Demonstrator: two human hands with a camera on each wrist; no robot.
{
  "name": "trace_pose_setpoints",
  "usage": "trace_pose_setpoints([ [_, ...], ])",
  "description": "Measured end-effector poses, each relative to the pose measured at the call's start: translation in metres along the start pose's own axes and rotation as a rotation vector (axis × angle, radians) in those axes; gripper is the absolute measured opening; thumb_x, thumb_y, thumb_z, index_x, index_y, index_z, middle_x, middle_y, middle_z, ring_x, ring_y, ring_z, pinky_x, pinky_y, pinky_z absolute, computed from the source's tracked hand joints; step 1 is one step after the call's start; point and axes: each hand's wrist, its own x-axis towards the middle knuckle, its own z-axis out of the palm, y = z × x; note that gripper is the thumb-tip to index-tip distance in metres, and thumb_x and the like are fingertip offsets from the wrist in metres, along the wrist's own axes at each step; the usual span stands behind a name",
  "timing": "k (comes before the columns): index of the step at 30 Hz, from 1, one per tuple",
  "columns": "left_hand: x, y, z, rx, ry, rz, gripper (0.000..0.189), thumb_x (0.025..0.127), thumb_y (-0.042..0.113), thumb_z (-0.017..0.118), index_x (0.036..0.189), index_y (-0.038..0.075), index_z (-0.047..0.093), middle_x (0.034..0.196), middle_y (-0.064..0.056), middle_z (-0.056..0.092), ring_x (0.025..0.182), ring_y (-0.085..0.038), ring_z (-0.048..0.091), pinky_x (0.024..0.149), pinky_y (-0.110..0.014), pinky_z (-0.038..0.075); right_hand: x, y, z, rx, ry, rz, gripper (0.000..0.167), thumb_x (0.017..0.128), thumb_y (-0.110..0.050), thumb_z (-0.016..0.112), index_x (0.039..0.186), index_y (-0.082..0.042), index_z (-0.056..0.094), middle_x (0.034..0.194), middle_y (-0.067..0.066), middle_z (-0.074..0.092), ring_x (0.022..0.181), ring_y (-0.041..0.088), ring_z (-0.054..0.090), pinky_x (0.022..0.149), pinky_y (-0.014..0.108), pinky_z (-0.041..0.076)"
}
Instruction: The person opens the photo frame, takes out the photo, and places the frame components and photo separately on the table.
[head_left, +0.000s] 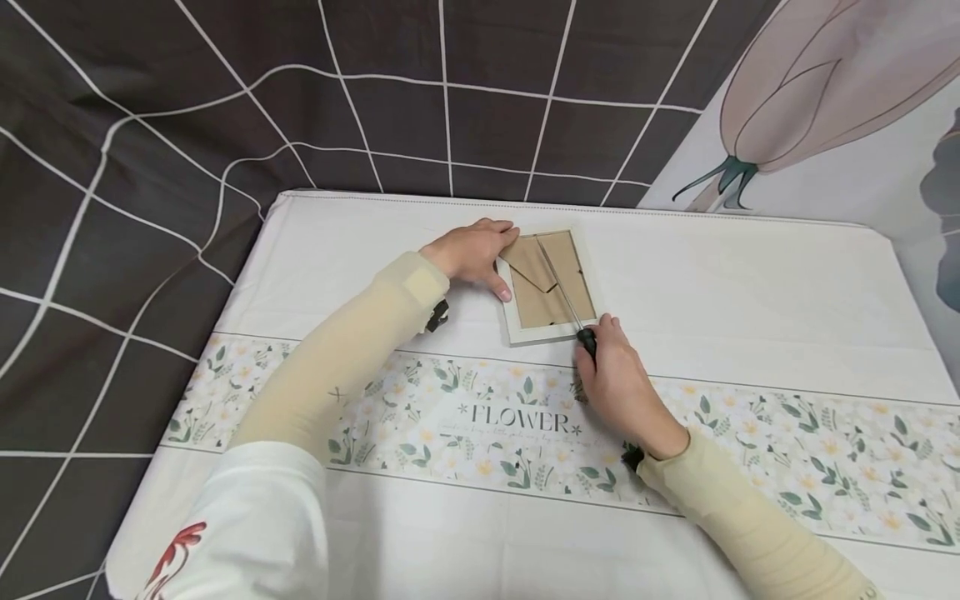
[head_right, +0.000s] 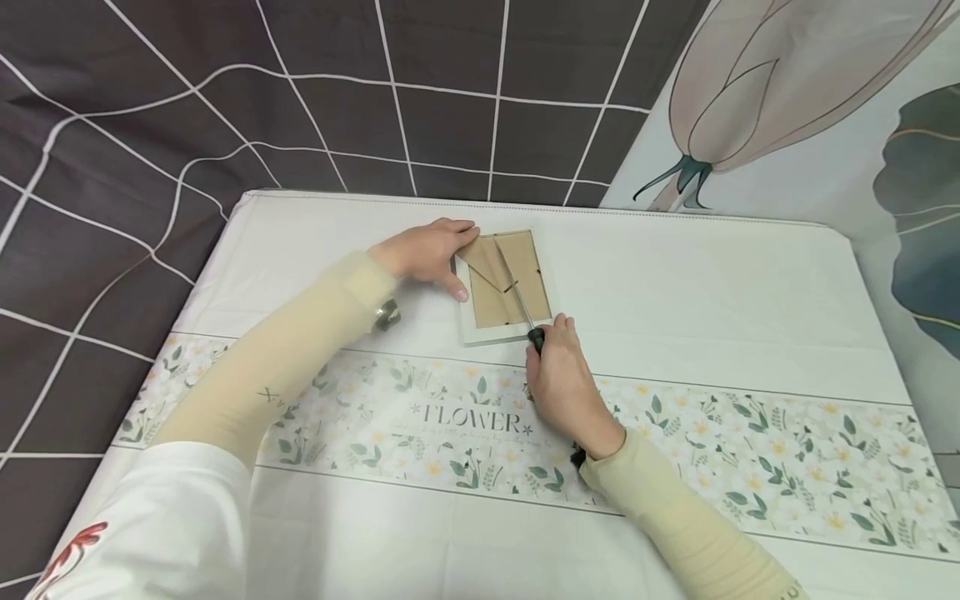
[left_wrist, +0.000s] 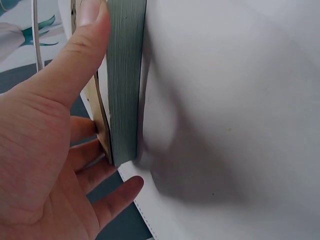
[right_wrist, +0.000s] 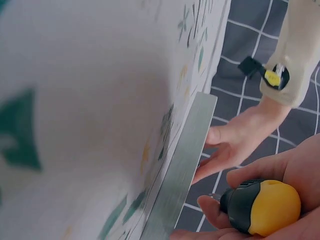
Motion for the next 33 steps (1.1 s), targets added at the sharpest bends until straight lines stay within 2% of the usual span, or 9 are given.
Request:
trace_pose_setpoints([
  [4, -0.004, 0.002, 0.002, 0.001, 0.023, -0.004, 0.119, 0.076, 0.06, 0.08, 0.159, -0.002, 0.02, 0.166, -0.018, 0.017, 0.152, -0.031, 0.016, 0.124, -0.038, 0.017, 0.004, 0.002, -0.003, 0.029, 0.028, -0.008, 0.018, 0.102, -0.007, 0.047, 0.11, 0.009, 0.051, 0.101, 0.023, 0.051, 0.141, 0.054, 0.029, 0.114, 0.062, 0.027],
  [7, -0.005, 0.004, 0.004, 0.015, 0.032, -0.016, 0.12, 0.076, 0.063, 0.078, 0.158, -0.002, 0.021, 0.166, -0.018, 0.017, 0.152, -0.032, 0.018, 0.123, -0.04, 0.019, 0.006, 0.004, -0.006, 0.029, 0.028, -0.003, 0.017, 0.102, -0.007, 0.047, 0.109, 0.008, 0.051, 0.097, 0.021, 0.05, 0.141, 0.055, 0.03, 0.112, 0.063, 0.031],
  [12, -0.009, 0.007, 0.005, 0.035, 0.044, -0.037, 0.121, 0.075, 0.065, 0.077, 0.158, -0.003, 0.021, 0.165, -0.019, 0.019, 0.151, -0.033, 0.021, 0.122, -0.042, 0.023, 0.01, 0.005, -0.008, -0.007, 0.009, 0.003, 0.018, 0.103, -0.007, 0.047, 0.109, 0.009, 0.051, 0.097, 0.023, 0.05, 0.14, 0.055, 0.03, 0.108, 0.064, 0.035],
  [19, -0.013, 0.007, 0.01, 0.05, 0.062, -0.054, 0.122, 0.075, 0.067, 0.075, 0.158, -0.004, 0.02, 0.164, -0.02, 0.021, 0.15, -0.033, 0.024, 0.122, -0.043, 0.024, 0.015, 0.007, -0.003, -0.099, -0.011, -0.04, 0.022, 0.102, -0.005, 0.046, 0.108, 0.015, 0.054, 0.104, 0.027, 0.049, 0.135, 0.053, 0.037, 0.121, 0.054, 0.02],
  [21, -0.014, 0.007, 0.011, 0.054, 0.066, -0.066, 0.122, 0.075, 0.068, 0.074, 0.158, -0.004, 0.02, 0.164, -0.02, 0.021, 0.15, -0.033, 0.024, 0.121, -0.043, 0.025, 0.016, 0.007, -0.003, -0.111, -0.016, -0.041, 0.024, 0.102, -0.005, 0.046, 0.11, 0.016, 0.054, 0.104, 0.028, 0.049, 0.135, 0.052, 0.038, 0.121, 0.053, 0.02],
  [27, -0.015, 0.009, 0.016, 0.056, 0.076, -0.085, 0.121, 0.077, 0.069, 0.072, 0.157, -0.005, 0.021, 0.164, -0.021, 0.022, 0.149, -0.034, 0.024, 0.12, -0.043, 0.027, 0.02, 0.007, -0.011, -0.104, -0.056, 0.029, 0.034, 0.104, -0.008, 0.044, 0.125, 0.019, 0.045, 0.124, 0.039, 0.05, 0.141, 0.056, 0.026, 0.115, 0.061, 0.027],
  [32, -0.016, 0.014, 0.015, 0.081, 0.1, -0.101, 0.12, 0.076, 0.07, 0.072, 0.157, -0.005, 0.024, 0.16, -0.021, 0.031, 0.145, -0.035, 0.032, 0.117, -0.043, 0.033, 0.022, 0.006, -0.016, -0.124, -0.086, 0.029, 0.033, 0.104, -0.008, 0.045, 0.125, 0.017, 0.045, 0.117, 0.035, 0.052, 0.141, 0.055, 0.027, 0.114, 0.061, 0.029],
  [33, -0.016, 0.016, 0.015, 0.092, 0.106, -0.105, 0.12, 0.076, 0.071, 0.072, 0.156, -0.005, 0.024, 0.158, -0.021, 0.034, 0.143, -0.035, 0.035, 0.116, -0.043, 0.034, 0.023, 0.007, -0.016, -0.134, -0.086, 0.022, 0.031, 0.104, -0.008, 0.045, 0.123, 0.017, 0.046, 0.111, 0.032, 0.053, 0.14, 0.054, 0.029, 0.114, 0.06, 0.03],
])
